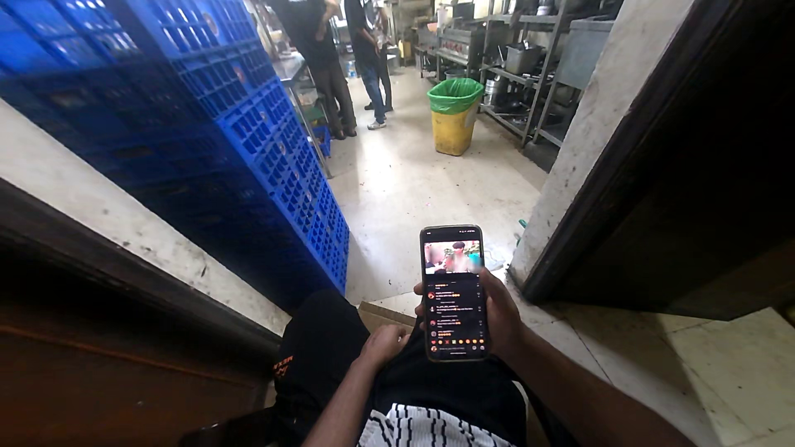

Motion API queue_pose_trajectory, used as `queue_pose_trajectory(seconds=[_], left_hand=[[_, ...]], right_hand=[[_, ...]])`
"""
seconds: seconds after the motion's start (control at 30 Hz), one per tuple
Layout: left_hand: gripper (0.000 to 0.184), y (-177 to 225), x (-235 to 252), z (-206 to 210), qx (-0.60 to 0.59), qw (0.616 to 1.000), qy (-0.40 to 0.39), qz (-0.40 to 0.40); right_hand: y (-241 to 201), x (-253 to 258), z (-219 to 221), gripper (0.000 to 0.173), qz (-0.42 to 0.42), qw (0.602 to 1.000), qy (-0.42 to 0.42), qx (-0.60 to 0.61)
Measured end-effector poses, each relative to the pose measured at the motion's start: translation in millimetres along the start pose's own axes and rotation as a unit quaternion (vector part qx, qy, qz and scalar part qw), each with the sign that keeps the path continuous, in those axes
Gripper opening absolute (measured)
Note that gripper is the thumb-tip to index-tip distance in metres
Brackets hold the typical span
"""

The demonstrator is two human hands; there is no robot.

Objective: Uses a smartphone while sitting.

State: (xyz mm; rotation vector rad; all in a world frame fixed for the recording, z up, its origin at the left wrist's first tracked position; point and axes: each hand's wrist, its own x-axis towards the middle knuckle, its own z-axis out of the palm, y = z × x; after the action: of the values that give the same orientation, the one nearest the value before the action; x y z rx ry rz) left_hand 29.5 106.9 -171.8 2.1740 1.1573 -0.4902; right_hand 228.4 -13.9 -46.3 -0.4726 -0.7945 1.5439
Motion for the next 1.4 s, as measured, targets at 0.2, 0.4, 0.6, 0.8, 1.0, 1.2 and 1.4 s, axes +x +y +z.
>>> queue_pose_trajectory(seconds=[0.2, 0.4, 0.6, 0.8, 1.0, 1.2, 1.4], left_hand=[[0.044, -1.4, 1.8, 1.1, -0.001, 1.000, 0.005, 0.003], [0.045, 0.6, -1.6, -0.4, -0.002, 1.000, 0.000, 0.005], [0.045, 1.0, -2.3, -1.1, -0.004, 1.000, 0.006, 0.006], [0.045, 0.3, -1.9, -0.3, -0.003, 1.000, 0.008, 0.008], [0.045, -1.2, 0.8, 0.8, -0.003, 1.000, 0.007, 0.004], [0.046, 0.3, 0.2, 0.1, 0.004, 1.000, 0.002, -0.001], [0.045, 0.9, -2.5, -0.8, -0.005, 1.000, 0.008, 0.007]], right_hand=[[-0.8, -0.2, 1.8, 0.077, -0.003, 1.000, 0.002, 0.007], [-1.3, -1.5, 3.9, 0.077, 0.000, 1.000, 0.016, 0.007], [-1.1, -1.1, 2.9, 0.077, -0.002, 1.000, 0.012, 0.002], [0.4, 0.0, -1.2, 0.075, 0.011, 1.000, -0.009, 0.014], [-0.3, 0.4, 0.1, 0.077, 0.017, 1.000, -0.003, 0.018], [0.6, 0.5, -0.2, 0.077, 0.020, 0.999, -0.003, 0.025], [-0.5, -0.5, 3.0, 0.077, -0.002, 1.000, 0.019, -0.003]])
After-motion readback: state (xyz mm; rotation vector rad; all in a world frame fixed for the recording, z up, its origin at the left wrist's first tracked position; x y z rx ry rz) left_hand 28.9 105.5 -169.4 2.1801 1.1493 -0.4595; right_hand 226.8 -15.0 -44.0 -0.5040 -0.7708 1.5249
